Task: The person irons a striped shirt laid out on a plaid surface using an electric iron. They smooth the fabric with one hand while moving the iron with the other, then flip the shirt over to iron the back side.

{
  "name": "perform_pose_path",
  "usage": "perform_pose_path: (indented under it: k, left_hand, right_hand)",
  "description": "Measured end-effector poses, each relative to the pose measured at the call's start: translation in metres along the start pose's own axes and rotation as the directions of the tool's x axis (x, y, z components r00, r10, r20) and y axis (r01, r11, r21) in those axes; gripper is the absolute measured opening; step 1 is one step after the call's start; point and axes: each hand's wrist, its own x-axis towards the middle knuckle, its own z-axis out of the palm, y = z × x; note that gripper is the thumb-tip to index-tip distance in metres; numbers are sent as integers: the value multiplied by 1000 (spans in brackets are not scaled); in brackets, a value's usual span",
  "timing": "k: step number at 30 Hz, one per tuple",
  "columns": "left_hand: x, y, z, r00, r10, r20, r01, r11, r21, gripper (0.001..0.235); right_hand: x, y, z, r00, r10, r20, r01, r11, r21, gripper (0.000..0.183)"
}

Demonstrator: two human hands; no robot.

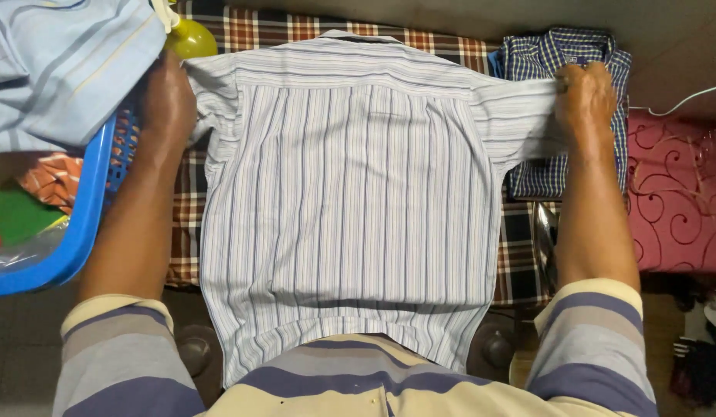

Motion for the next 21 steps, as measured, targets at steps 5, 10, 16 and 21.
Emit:
perform_pose_path:
  k: [5,10,16,21]
  left_hand:
    - [13,0,15,966,207,-156,-85,821,565,42]
    - [-22,64,3,947,306,-99,-107,591,799,49]
    - [-18,70,39,920,390,45,-392,919,39,21]
    - [-6,69,31,851,-48,524,19,998,59,69]
  right_hand:
    - [7,17,41,940,-79,-331,-11,965,-261,45]
    - [7,-52,43,939,-146,-312,136,989,-56,24]
    - [46,-113,72,982,49,183,-123,897,425,41]
    - [46,-128,123,985,130,114,-162,927,338,39]
